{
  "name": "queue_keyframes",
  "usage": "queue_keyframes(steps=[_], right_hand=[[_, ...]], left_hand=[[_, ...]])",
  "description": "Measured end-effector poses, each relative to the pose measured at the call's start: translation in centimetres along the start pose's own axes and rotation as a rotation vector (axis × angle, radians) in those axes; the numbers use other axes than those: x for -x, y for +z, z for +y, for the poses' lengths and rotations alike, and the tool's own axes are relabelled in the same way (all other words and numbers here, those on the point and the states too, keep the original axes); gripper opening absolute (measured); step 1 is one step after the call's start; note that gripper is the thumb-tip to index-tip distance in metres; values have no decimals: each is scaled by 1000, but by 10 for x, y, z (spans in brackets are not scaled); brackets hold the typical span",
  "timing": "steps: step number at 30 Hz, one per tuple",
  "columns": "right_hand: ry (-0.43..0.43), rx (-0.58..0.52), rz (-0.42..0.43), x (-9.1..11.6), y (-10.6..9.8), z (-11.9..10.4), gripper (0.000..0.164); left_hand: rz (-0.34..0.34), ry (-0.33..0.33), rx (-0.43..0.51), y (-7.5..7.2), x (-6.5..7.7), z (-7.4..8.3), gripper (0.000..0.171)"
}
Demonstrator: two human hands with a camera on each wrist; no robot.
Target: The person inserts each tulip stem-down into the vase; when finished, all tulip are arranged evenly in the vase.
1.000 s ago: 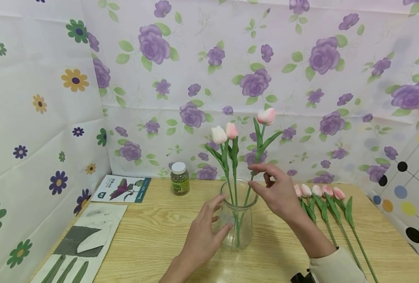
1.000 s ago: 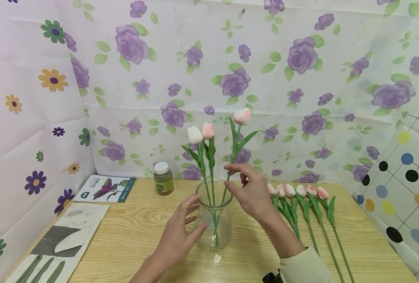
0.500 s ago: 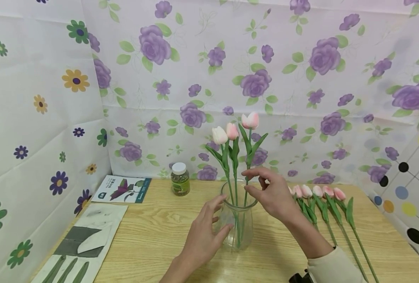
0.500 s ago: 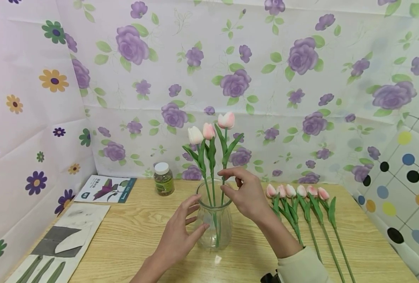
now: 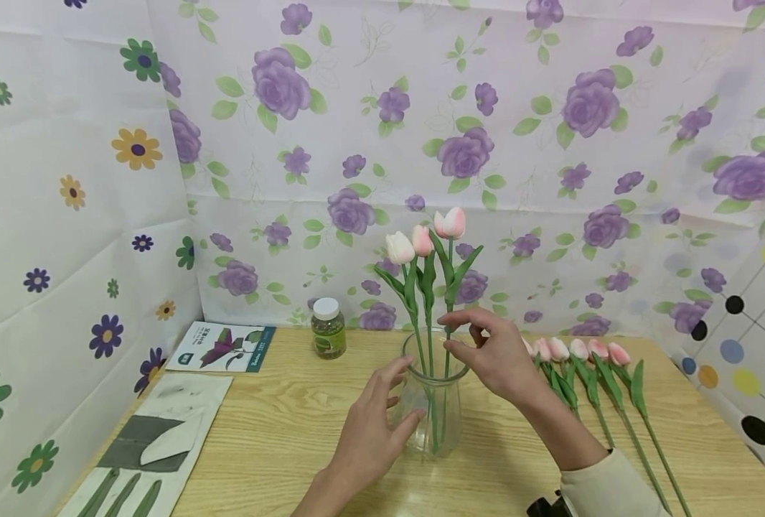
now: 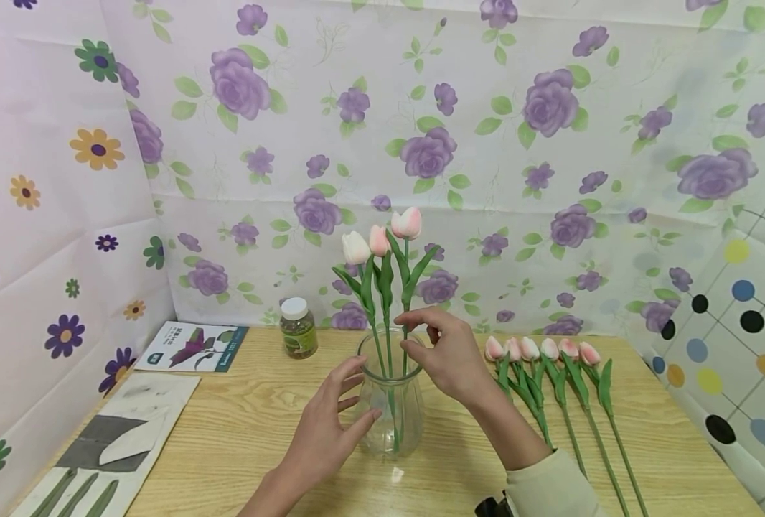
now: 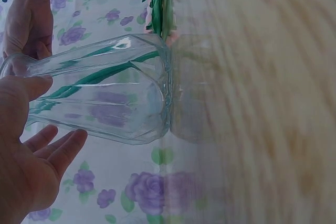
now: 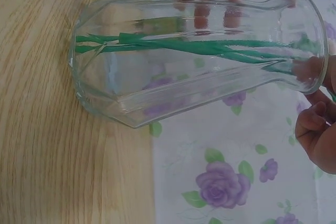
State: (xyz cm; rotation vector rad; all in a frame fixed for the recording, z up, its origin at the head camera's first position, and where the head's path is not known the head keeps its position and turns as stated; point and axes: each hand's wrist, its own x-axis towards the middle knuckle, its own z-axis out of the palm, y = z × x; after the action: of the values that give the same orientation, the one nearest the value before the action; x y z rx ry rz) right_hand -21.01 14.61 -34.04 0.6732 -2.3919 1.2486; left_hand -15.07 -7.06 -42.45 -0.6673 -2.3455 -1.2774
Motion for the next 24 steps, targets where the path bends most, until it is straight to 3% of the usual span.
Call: queue_keyframes(steps=[16,24], right_hand=[[-15,64,-19,-1,-2,0,22],[21,26,-35,-1,-5,2,17]], left_hand=[[7,11,-8,2,0,-2,84],[10,15,-8,1,0,-2,85]])
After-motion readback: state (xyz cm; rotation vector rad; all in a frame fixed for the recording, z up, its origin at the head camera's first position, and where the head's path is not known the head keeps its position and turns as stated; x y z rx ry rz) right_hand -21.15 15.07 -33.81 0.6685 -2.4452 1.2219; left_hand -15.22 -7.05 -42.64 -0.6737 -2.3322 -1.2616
